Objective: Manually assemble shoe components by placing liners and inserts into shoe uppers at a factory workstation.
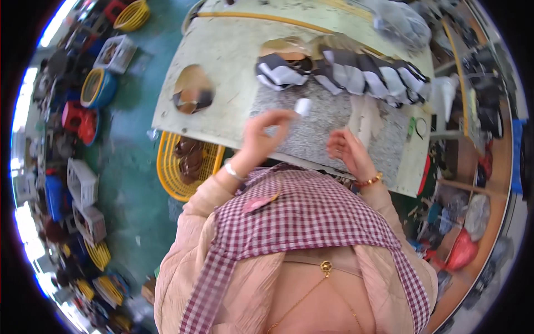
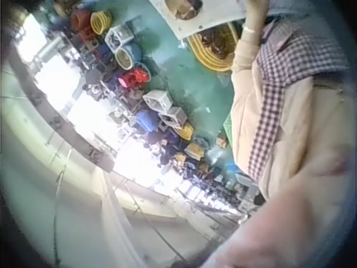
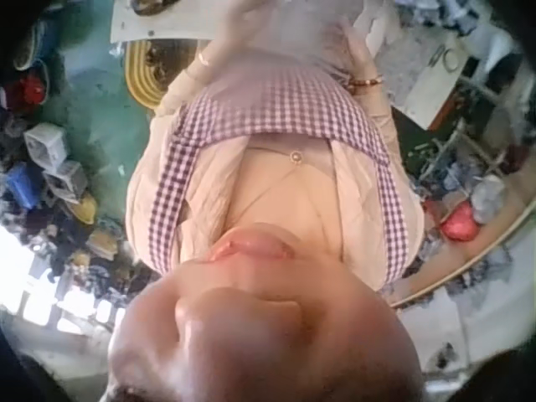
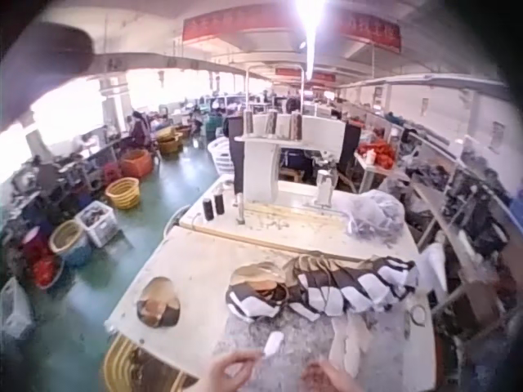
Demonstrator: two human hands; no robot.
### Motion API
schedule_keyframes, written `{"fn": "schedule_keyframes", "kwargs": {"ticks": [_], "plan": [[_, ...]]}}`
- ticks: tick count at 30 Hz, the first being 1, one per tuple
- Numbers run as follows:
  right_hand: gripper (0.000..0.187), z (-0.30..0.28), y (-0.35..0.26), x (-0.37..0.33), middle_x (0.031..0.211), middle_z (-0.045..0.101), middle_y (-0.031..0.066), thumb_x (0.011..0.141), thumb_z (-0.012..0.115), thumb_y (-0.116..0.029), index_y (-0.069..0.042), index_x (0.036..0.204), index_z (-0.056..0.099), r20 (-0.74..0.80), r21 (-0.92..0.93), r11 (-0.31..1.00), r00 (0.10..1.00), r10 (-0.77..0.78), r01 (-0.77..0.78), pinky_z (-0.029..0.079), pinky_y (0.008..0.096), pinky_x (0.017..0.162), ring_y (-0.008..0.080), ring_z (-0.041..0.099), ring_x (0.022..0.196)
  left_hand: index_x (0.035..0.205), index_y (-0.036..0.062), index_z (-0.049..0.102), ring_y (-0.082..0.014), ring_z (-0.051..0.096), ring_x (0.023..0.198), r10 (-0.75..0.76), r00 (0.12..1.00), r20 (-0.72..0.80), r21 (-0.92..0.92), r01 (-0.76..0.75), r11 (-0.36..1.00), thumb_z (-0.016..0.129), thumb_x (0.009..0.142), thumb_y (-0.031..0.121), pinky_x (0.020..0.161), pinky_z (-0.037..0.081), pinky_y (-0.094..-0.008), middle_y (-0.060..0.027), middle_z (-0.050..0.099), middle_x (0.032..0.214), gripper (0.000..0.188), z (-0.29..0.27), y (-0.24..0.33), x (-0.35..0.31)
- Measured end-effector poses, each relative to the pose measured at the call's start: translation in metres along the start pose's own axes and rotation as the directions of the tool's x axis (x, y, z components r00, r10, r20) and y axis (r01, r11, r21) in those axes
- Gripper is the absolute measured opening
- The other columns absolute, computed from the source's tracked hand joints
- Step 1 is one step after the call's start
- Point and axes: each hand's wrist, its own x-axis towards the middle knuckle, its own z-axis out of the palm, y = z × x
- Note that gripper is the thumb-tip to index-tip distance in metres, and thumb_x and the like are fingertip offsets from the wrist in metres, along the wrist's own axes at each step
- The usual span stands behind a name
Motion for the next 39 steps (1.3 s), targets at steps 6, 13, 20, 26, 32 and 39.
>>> {"fn": "schedule_keyframes", "kwargs": {"ticks": [6,13,20,26,32,39], "plan": [[0.027,0.045,0.004,0.061,0.096,0.065,0.0110,0.090,0.061,-0.013,0.001,0.113,0.056,-0.099,-0.107,0.938,0.935,-0.340,0.330,0.051,0.0263,0.072,0.0153,0.061,0.079,0.122,0.0104,0.061,-0.0252,0.058,0.113,0.195,0.885,0.423,0.210,-0.305,0.929,0.077,0.072,0.010,0.097,0.048,-0.0357,-0.0090,0.060,0.127,0.052,-0.010,-0.013,-0.018],[0.017,0.027,-0.005,0.041,0.092,0.064,0.0079,0.089,0.061,-0.007,-0.001,0.105,0.056,-0.137,0.016,0.972,0.964,-0.229,0.233,0.050,0.0208,0.068,0.0113,0.060,0.075,0.119,0.0028,0.059,-0.0228,0.062,0.100,-0.443,0.716,-0.540,-0.159,0.429,0.889,0.057,0.088,0.001,0.087,0.049,-0.0292,-0.0116,0.065,0.113,0.032,-0.170,-0.133,-0.036],[0.013,0.047,0.008,0.015,0.091,0.063,0.0056,0.091,0.059,-0.006,-0.003,0.103,0.057,-0.105,-0.043,0.988,0.983,-0.154,0.150,0.048,0.0191,0.067,0.0098,0.058,0.074,0.120,-0.0001,0.056,-0.0209,0.064,0.095,-0.483,0.784,-0.391,-0.388,0.336,0.858,0.057,0.089,0.002,0.082,0.052,-0.0266,-0.0131,0.065,0.111,0.031,-0.220,-0.151,-0.007],[0.013,0.034,0.012,0.004,0.090,0.063,0.0047,0.091,0.060,-0.007,-0.003,0.103,0.058,-0.174,-0.023,0.983,0.968,-0.182,0.180,0.047,0.0185,0.067,0.0093,0.057,0.073,0.120,-0.0026,0.055,-0.0192,0.066,0.090,-0.503,0.831,-0.237,-0.580,0.294,0.760,0.058,0.090,0.002,0.077,0.055,-0.0243,-0.0145,0.066,0.109,0.031,-0.197,-0.154,0.019],[0.016,0.041,-0.004,-0.004,0.085,0.064,0.0050,0.089,0.063,-0.007,0.000,0.103,0.058,-0.190,-0.128,0.971,0.956,-0.223,0.200,0.046,0.0185,0.063,0.0092,0.057,0.070,0.121,-0.0046,0.053,-0.0178,0.068,0.086,-0.502,0.862,-0.073,-0.724,0.301,0.621,0.058,0.091,0.002,0.073,0.057,-0.0223,-0.0156,0.066,0.108,0.031,-0.165,-0.143,0.032],[0.010,0.060,-0.039,0.016,0.082,0.064,0.0038,0.087,0.064,-0.006,-0.002,0.096,0.061,-0.072,-0.190,0.894,0.903,-0.424,0.405,0.044,0.0181,0.061,0.0071,0.055,0.068,0.121,-0.0078,0.052,-0.0200,0.065,0.089,-0.551,0.818,0.166,-0.770,0.456,0.446,0.046,0.093,-0.002,0.078,0.056,-0.0259,-0.0195,0.063,0.111,0.029,-0.065,-0.042,0.031]]}}
